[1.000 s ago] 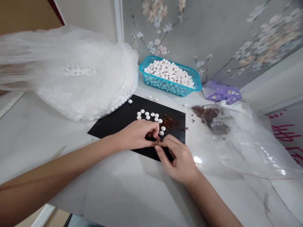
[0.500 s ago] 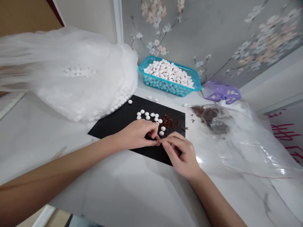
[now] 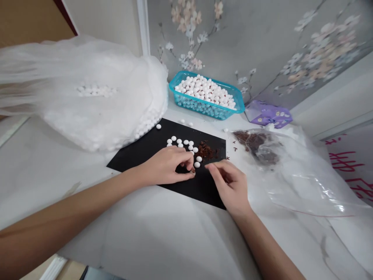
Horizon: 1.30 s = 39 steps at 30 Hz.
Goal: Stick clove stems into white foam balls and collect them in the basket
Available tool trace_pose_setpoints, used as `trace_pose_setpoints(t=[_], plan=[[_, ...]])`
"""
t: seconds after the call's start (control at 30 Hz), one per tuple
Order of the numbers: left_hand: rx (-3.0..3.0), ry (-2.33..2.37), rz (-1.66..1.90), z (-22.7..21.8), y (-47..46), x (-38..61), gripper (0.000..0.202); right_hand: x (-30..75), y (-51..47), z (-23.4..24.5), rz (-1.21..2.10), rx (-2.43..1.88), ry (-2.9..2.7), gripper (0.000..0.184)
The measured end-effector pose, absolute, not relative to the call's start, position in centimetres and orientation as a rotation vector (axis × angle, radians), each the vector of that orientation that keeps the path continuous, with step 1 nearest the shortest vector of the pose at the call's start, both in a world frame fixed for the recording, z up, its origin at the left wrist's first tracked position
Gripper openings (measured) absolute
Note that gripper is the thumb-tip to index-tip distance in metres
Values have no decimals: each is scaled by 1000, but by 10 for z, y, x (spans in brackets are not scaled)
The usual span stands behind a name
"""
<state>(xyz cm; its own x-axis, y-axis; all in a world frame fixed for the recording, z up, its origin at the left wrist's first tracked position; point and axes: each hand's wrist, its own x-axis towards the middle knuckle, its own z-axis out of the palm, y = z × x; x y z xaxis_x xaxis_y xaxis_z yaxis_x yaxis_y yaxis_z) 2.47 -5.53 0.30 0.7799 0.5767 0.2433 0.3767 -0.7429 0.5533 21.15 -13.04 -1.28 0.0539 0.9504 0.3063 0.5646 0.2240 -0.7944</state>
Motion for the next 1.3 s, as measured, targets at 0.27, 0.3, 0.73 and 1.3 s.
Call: trace_pose_setpoints(t=[0.27,0.3,0.73,1.3], plan=[[2781,712,585,2,-48,17,9,209,-125,-25,410,-1610,-1690,15],[2797,699,568,4,-48,17,11,209,-125,-25,401,-1614,-1704,15],[2648,978,22,39,-35,-4,15,206,-127,-23,345,-1695,-1771,14],[2468,596,342,18,-85,34,8,208,-125,-22,431,-1679,-1754,11]])
